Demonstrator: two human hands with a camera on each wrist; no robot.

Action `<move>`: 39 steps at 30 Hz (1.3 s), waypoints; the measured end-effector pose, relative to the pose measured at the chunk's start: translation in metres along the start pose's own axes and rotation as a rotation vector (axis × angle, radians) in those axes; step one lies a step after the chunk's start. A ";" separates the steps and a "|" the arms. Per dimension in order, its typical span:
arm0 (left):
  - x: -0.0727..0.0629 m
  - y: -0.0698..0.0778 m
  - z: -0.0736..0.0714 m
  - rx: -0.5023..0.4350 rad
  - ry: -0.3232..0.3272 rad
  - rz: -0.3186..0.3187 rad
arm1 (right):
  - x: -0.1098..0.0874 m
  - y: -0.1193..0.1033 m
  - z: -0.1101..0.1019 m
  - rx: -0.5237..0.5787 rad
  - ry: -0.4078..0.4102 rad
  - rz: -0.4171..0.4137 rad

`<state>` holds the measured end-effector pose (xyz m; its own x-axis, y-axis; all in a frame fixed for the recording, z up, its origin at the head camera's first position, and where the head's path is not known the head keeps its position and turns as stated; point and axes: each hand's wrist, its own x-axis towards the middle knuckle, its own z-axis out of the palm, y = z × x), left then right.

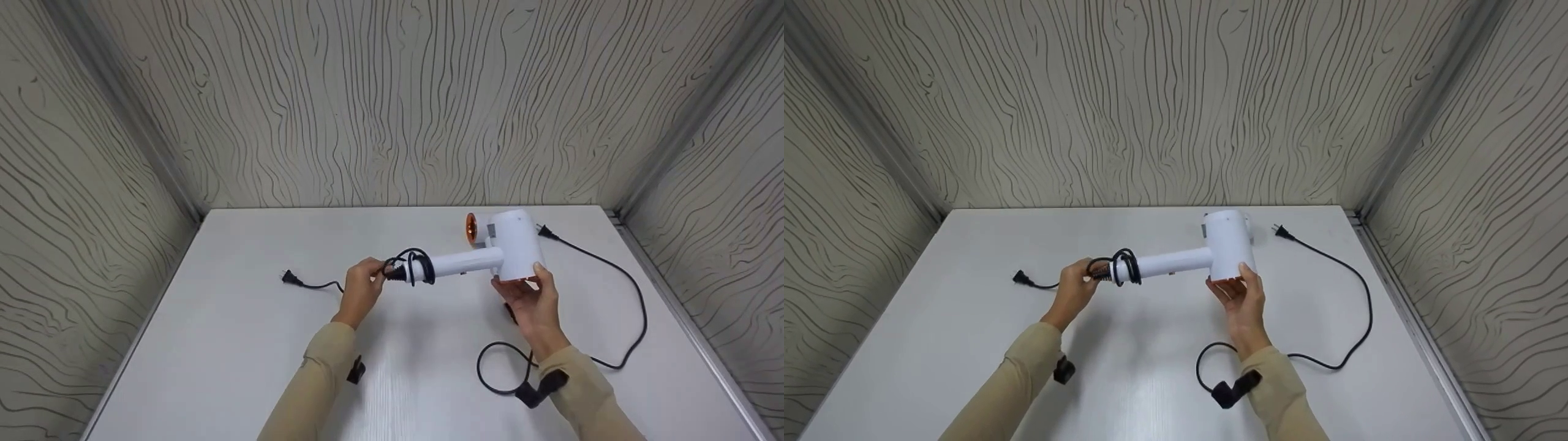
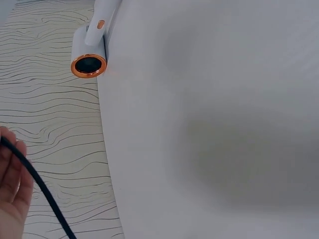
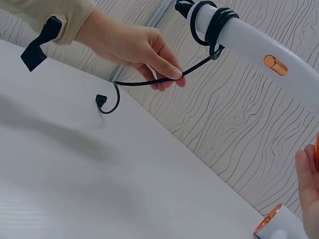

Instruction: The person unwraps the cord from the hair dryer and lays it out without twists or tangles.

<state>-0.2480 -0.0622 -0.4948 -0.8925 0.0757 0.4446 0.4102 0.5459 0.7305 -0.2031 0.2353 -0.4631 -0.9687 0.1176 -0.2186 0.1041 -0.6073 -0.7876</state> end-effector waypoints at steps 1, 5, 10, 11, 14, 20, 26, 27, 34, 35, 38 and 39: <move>0.000 0.000 -0.001 0.000 0.002 0.000 | 0.000 0.000 -0.001 -0.009 0.003 0.004; 0.002 0.003 -0.004 -0.001 0.021 0.000 | 0.000 0.000 -0.005 -0.048 -0.004 0.001; 0.003 0.005 -0.008 -0.017 0.033 -0.019 | 0.000 0.001 -0.008 -0.116 -0.010 -0.023; 0.003 0.006 -0.009 -0.017 0.036 -0.020 | 0.000 0.001 -0.008 -0.134 -0.009 -0.023; 0.004 0.007 -0.010 -0.021 0.056 -0.012 | 0.000 0.002 -0.009 -0.184 -0.007 -0.020; 0.005 0.011 -0.011 -0.028 0.125 0.017 | 0.001 0.004 -0.010 -0.247 0.005 -0.038; 0.004 0.015 -0.010 -0.031 0.150 0.035 | 0.002 0.006 -0.011 -0.302 0.046 -0.070; 0.003 0.015 -0.009 -0.028 0.150 0.040 | 0.002 0.007 -0.011 -0.312 0.052 -0.074; 0.000 0.017 -0.007 -0.031 0.140 0.068 | 0.003 0.013 -0.010 -0.380 0.062 -0.071; 0.000 0.017 -0.007 -0.034 0.139 0.075 | 0.004 0.013 -0.009 -0.377 0.067 -0.072; -0.001 0.020 -0.007 -0.042 0.133 0.089 | 0.005 0.014 -0.008 -0.371 0.088 -0.072; -0.001 0.021 -0.007 -0.039 0.132 0.096 | 0.006 0.015 -0.007 -0.367 0.098 -0.071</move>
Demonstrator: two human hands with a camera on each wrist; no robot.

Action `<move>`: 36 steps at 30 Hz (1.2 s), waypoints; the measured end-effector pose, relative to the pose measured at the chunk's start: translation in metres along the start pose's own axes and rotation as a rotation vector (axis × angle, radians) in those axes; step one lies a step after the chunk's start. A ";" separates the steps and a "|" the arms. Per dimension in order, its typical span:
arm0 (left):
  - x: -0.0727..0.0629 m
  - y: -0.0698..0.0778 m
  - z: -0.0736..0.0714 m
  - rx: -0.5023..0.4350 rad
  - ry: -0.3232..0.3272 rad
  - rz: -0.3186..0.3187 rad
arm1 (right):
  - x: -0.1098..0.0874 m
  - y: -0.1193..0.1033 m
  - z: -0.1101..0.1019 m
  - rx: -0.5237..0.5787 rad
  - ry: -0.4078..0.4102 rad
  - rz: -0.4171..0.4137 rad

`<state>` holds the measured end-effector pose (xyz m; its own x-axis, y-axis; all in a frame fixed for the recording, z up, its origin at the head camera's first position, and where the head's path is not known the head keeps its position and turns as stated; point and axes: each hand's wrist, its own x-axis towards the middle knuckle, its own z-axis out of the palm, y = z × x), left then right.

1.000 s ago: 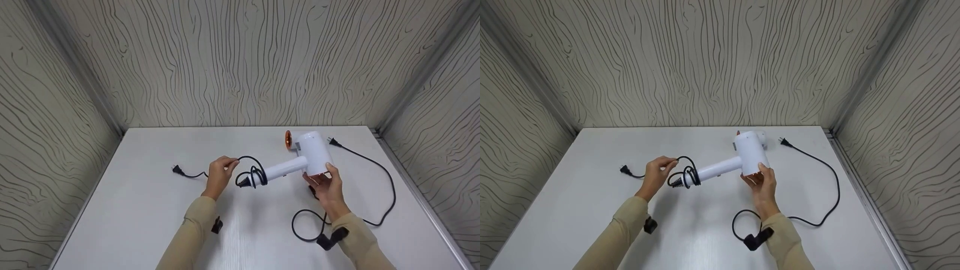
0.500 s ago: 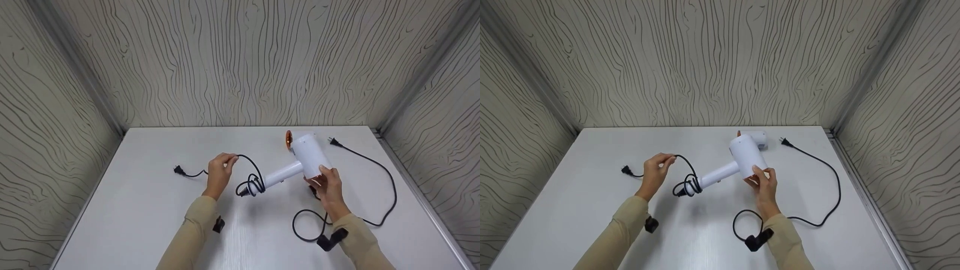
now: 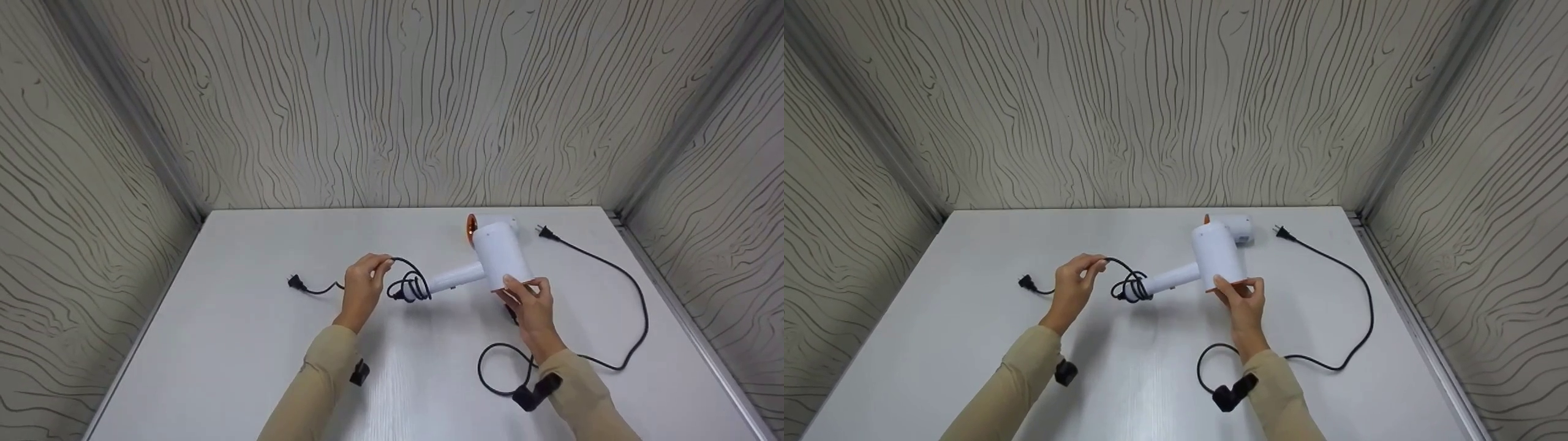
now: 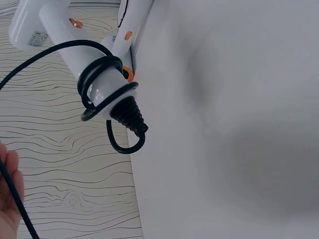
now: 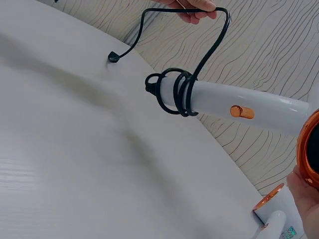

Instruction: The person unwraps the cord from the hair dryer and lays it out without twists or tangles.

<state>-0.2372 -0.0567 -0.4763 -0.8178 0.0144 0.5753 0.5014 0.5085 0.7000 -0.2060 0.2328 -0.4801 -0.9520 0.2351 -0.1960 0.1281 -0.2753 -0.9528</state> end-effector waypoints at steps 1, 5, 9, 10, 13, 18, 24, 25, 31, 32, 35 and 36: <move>-0.001 0.001 0.000 0.001 -0.004 0.001 | 0.001 0.000 0.001 0.004 0.010 0.006; -0.004 0.005 0.001 0.000 -0.030 0.011 | 0.006 0.000 0.003 0.024 0.059 0.031; -0.010 0.008 0.003 -0.004 -0.078 0.064 | 0.008 -0.001 0.004 0.057 0.107 0.046; -0.012 0.008 0.003 -0.004 -0.095 0.084 | 0.008 -0.002 0.004 0.072 0.116 0.046; -0.015 0.007 0.003 0.006 -0.169 0.141 | 0.008 -0.003 0.003 0.114 0.133 0.043; -0.022 0.004 0.001 0.029 -0.350 0.152 | 0.008 -0.006 0.002 0.220 0.150 0.031; -0.032 0.001 0.006 0.094 -0.539 0.088 | 0.009 -0.011 0.001 0.312 0.154 0.041; -0.034 0.001 0.007 0.114 -0.558 0.080 | 0.009 -0.012 0.001 0.316 0.155 0.043; -0.050 -0.004 0.020 0.232 -0.621 0.076 | 0.008 -0.014 -0.001 0.326 0.139 0.034; -0.052 -0.006 0.022 0.244 -0.627 0.077 | 0.007 -0.015 -0.001 0.330 0.136 0.031; -0.059 -0.011 0.026 0.280 -0.637 0.093 | 0.007 -0.017 -0.003 0.338 0.132 0.026; -0.061 -0.013 0.027 0.294 -0.638 0.098 | 0.006 -0.018 -0.003 0.345 0.132 0.026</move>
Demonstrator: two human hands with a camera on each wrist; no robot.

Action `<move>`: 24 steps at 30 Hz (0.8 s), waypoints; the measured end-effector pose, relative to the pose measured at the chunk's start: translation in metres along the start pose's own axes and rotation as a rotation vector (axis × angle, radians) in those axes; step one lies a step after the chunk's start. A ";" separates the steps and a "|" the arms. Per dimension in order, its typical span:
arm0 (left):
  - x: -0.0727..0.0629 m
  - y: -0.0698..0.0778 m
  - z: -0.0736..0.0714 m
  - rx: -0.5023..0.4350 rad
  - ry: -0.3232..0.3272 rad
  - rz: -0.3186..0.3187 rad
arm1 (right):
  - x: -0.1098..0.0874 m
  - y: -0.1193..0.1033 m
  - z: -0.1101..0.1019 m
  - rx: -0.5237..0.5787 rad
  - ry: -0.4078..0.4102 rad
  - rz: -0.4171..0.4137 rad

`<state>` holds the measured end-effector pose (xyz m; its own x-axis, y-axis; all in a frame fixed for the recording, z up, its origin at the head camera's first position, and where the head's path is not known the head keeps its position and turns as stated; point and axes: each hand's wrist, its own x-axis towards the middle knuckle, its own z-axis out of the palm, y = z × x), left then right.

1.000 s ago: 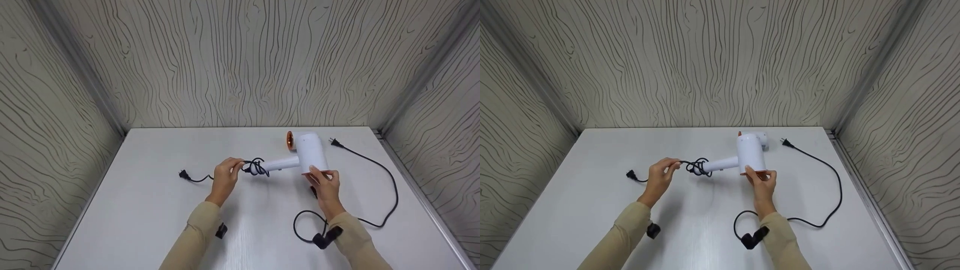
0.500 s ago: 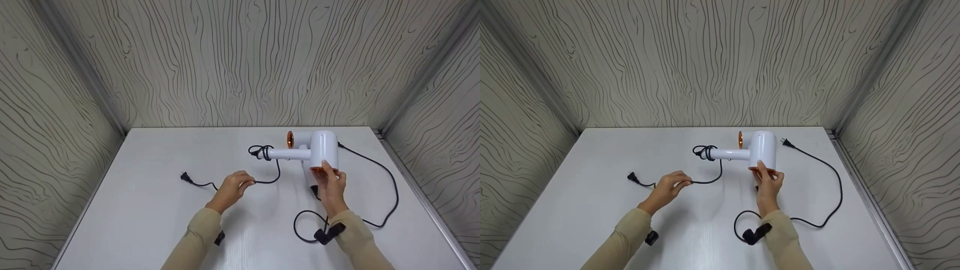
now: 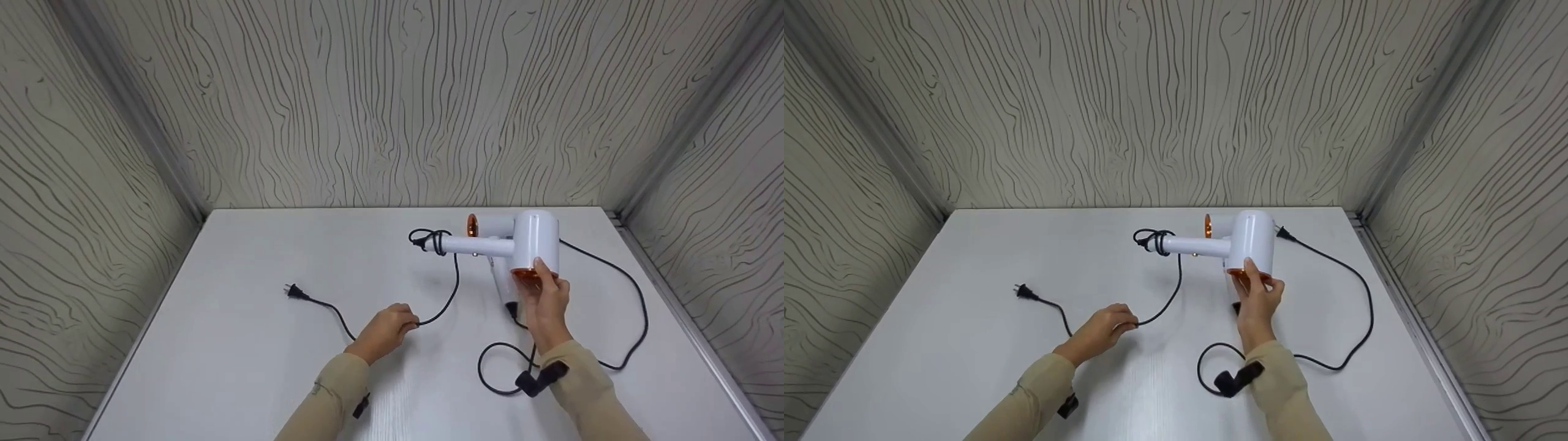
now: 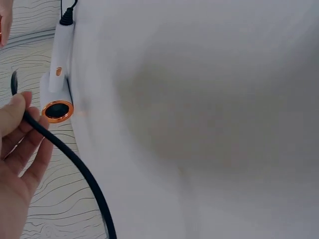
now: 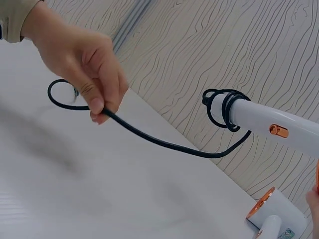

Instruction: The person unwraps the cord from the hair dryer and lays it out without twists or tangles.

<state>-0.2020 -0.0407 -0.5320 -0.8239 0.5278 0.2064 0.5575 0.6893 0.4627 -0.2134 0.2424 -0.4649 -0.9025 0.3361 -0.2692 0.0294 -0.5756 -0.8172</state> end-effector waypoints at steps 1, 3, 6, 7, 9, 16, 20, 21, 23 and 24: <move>-0.001 -0.002 0.003 0.016 -0.002 0.000 | 0.000 -0.001 0.000 0.008 -0.001 0.002; -0.003 -0.005 0.007 0.043 -0.007 -0.005 | 0.000 -0.003 0.000 0.012 -0.002 0.001; -0.007 -0.010 0.012 0.067 -0.018 -0.021 | -0.001 -0.006 0.001 0.033 -0.001 -0.006; -0.008 -0.011 0.013 0.072 -0.023 -0.025 | -0.001 -0.007 0.001 0.041 -0.002 -0.010; -0.010 -0.014 0.014 0.084 -0.029 -0.030 | -0.001 -0.008 0.001 0.057 0.000 -0.017; -0.014 -0.020 0.019 0.119 -0.030 -0.021 | -0.002 -0.009 0.002 0.069 -0.012 -0.053; -0.015 -0.023 0.021 0.127 -0.002 -0.019 | -0.003 -0.011 0.003 0.068 -0.032 -0.086; -0.016 -0.024 0.021 0.123 0.001 -0.029 | -0.003 -0.011 0.003 0.071 -0.038 -0.091; -0.016 -0.025 0.021 0.111 0.011 -0.051 | -0.003 -0.011 0.004 0.082 -0.047 -0.084; -0.017 -0.025 0.021 0.099 0.015 -0.068 | -0.003 -0.011 0.004 0.085 -0.051 -0.082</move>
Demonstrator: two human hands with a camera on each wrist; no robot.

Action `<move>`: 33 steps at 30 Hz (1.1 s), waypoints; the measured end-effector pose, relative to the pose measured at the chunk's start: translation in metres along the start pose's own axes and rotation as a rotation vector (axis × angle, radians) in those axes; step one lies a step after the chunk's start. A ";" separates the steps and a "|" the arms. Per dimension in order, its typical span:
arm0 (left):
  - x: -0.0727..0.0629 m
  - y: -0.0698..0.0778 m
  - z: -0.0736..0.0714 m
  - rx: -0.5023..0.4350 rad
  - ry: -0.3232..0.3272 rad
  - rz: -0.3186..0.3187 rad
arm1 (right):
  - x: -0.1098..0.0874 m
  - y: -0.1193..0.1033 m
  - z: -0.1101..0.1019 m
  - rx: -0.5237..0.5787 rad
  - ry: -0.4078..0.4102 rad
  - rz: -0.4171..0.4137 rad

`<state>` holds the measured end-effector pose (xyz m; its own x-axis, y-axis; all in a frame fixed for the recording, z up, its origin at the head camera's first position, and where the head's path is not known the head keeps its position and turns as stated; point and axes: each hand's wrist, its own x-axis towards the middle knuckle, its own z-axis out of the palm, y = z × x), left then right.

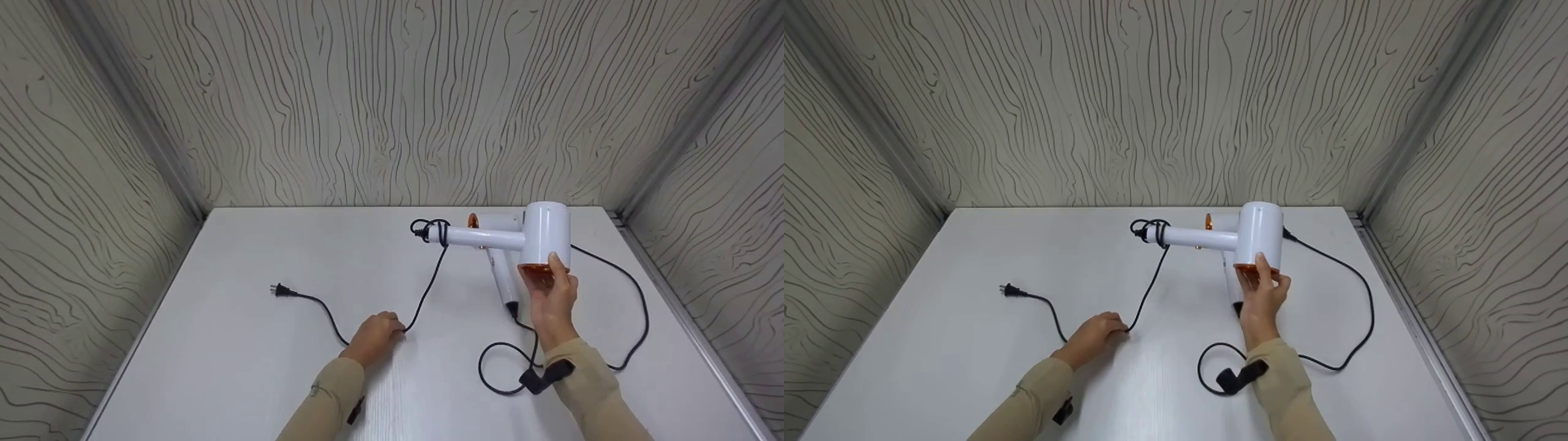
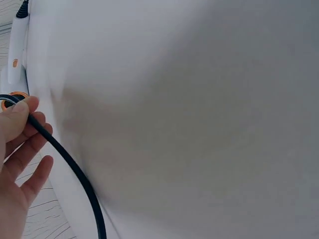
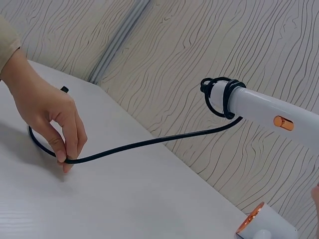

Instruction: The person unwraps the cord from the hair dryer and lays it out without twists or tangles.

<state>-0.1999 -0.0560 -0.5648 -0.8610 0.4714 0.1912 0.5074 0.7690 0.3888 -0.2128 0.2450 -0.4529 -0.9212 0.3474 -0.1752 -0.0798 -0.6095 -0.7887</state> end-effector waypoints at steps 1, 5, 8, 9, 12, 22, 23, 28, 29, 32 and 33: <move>0.000 0.000 0.000 -0.012 0.003 -0.018 | 0.000 0.001 0.000 0.008 -0.004 0.003; -0.001 -0.001 0.000 -0.037 0.054 -0.051 | 0.001 0.003 -0.002 0.019 -0.017 0.012; -0.001 -0.001 0.001 -0.023 0.101 -0.046 | 0.000 0.005 -0.003 0.021 -0.018 0.026; -0.001 -0.001 0.001 -0.014 0.113 -0.044 | 0.000 0.005 -0.003 0.034 -0.017 0.037; -0.002 0.000 0.002 -0.007 0.120 -0.065 | -0.001 0.006 -0.003 0.048 -0.019 0.057; -0.004 -0.003 0.001 -0.049 0.151 -0.086 | 0.000 0.006 -0.001 0.048 -0.025 0.030; -0.004 -0.004 0.001 -0.049 0.158 -0.083 | 0.000 0.006 -0.001 0.049 -0.026 0.030; -0.004 -0.006 -0.003 -0.030 0.171 -0.091 | -0.001 0.006 -0.001 0.039 -0.034 0.035; -0.005 -0.006 -0.004 -0.031 0.169 -0.102 | -0.001 0.005 -0.001 0.039 -0.035 0.038; -0.006 -0.007 -0.008 -0.048 0.172 -0.133 | -0.001 0.006 -0.002 0.028 -0.037 0.045; -0.006 -0.007 -0.010 -0.060 0.173 -0.145 | -0.002 0.006 -0.002 0.028 -0.036 0.046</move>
<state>-0.1985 -0.0682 -0.5598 -0.9205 0.2730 0.2796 0.3797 0.7935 0.4755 -0.2111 0.2424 -0.4586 -0.9374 0.2926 -0.1889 -0.0472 -0.6442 -0.7634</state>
